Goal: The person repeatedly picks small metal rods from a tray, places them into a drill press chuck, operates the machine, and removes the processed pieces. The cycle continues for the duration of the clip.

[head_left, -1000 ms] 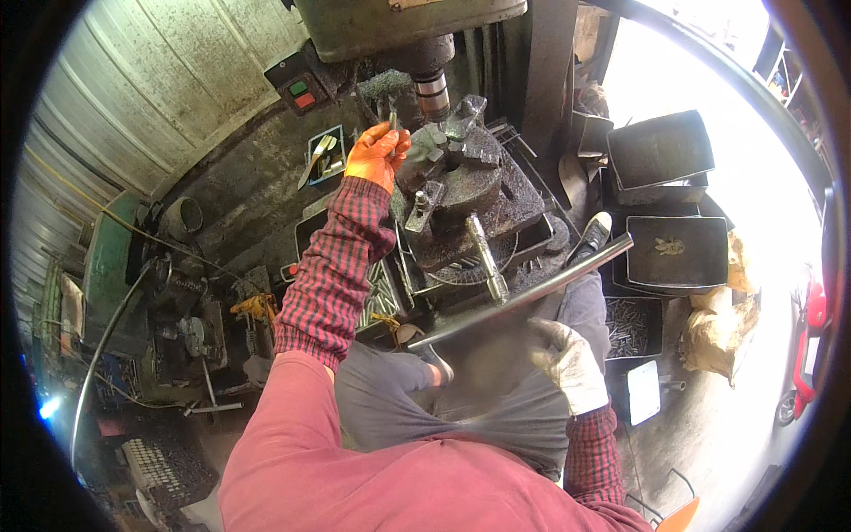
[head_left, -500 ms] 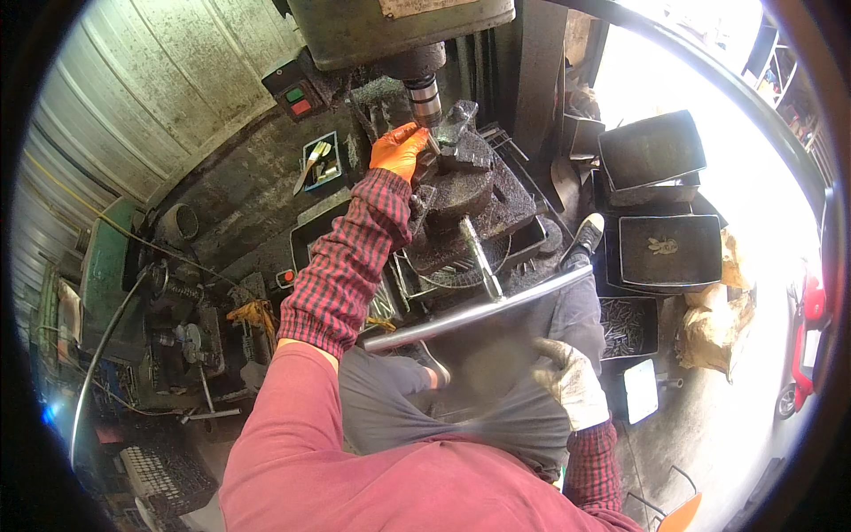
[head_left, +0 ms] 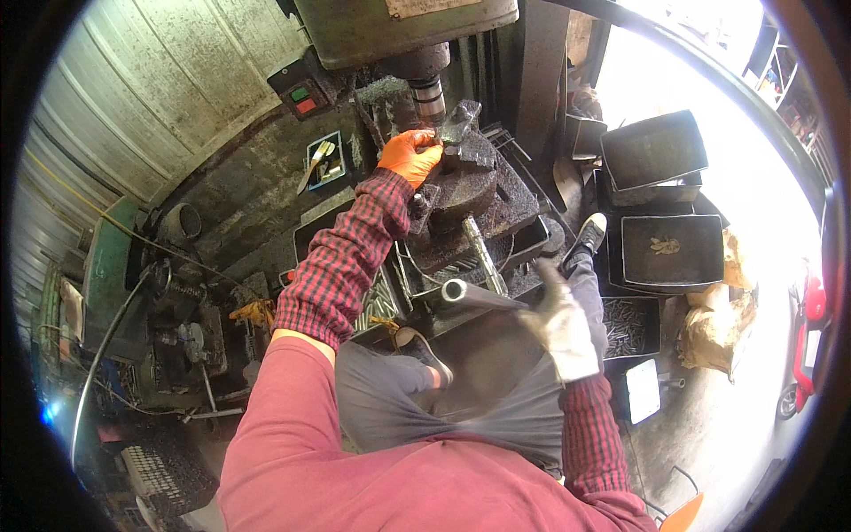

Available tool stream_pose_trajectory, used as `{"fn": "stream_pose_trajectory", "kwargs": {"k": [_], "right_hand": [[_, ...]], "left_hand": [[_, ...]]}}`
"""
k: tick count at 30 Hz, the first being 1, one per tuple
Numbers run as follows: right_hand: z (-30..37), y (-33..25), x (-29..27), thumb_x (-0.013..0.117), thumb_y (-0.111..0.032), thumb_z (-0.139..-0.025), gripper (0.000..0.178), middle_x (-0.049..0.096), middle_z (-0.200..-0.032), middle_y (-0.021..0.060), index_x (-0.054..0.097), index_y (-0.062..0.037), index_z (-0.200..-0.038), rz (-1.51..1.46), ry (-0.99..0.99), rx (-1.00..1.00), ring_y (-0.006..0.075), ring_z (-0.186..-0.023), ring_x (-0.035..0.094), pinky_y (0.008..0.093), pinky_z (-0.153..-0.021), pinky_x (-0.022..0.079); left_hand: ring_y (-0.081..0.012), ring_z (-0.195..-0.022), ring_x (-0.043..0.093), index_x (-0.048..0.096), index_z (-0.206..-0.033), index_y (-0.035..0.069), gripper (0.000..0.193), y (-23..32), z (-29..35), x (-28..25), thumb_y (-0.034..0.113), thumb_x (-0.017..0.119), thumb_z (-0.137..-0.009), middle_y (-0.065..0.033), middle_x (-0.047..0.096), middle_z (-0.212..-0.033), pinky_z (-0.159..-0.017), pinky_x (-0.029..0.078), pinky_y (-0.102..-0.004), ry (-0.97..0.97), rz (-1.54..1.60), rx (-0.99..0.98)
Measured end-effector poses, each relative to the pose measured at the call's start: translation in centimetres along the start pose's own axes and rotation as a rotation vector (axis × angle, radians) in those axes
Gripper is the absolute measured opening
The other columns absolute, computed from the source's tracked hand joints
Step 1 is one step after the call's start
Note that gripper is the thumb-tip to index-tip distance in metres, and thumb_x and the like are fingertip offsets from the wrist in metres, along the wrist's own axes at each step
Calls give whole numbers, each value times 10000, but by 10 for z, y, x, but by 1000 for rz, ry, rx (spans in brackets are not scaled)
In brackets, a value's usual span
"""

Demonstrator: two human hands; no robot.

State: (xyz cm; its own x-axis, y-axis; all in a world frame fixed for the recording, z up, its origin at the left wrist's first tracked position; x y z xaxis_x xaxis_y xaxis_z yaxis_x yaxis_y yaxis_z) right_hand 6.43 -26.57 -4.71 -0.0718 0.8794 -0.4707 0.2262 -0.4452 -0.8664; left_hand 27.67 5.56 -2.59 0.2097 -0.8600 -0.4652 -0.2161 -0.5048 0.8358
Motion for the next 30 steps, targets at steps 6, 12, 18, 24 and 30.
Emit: {"fn": "stream_pose_trajectory", "kwargs": {"k": [6, 12, 18, 24, 30], "right_hand": [[36, 0, 134, 755, -383, -929, 670, 686, -1278, 170, 533, -27, -1452, -686, -575, 650, 241, -1154, 643, 335, -996, 497], [6, -103, 26, 936, -259, -659, 896, 526, -1484, 190, 538, -15, -1424, -332, -320, -367, 325, -1413, 458, 441, -1175, 378], [-29, 8, 32, 809, -143, -772, 662, 651, -1237, 187, 557, -2, -1368, 224, -205, 49, 305, -1147, 604, 430, -1012, 469], [36, -65, 140, 708, -474, -945, 638, 671, -1248, 182, 577, -21, -1376, -1816, -379, 934, 289, -1069, 657, 398, -957, 533], [-36, -160, -57, 944, -290, -473, 872, 648, -1287, 142, 663, -71, -1269, 335, -83, -529, 383, -1309, 548, 531, -1166, 369]], "left_hand": [[-111, -912, 692, 753, -1068, 30, 251, 5, 2, -4, 223, 745, -907, -44, 765, -959, -861, 527, -286, -77, -25, 7], [-57, -884, 641, 750, -1043, 29, 145, -10, -3, 2, 116, 752, -927, 20, 736, -946, -796, 513, -243, -62, 106, -23], [-67, -877, 647, 749, -1045, 19, 148, -12, -4, 3, 107, 753, -926, 10, 741, -958, -799, 515, -245, -55, 157, -16], [-60, -862, 642, 759, -1053, 32, 150, -13, -4, 2, 99, 758, -919, 3, 746, -952, -775, 513, -239, -88, 180, -52], [-91, -875, 672, 749, -1062, 2, 223, -14, -4, 2, 165, 773, -910, -24, 760, -955, -825, 533, -273, -75, 172, -34]]}}
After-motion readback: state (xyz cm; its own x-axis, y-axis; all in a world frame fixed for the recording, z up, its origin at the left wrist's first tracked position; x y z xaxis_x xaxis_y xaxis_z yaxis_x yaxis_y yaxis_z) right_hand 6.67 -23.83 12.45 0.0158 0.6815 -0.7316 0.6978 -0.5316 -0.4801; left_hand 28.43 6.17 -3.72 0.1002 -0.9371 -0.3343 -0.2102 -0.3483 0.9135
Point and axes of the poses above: each hand's wrist, its own z-axis away from the middle knuckle, its own x-axis out of the palm, y = z × x, the point moved 6 cm from there along -z, towards the middle knuckle
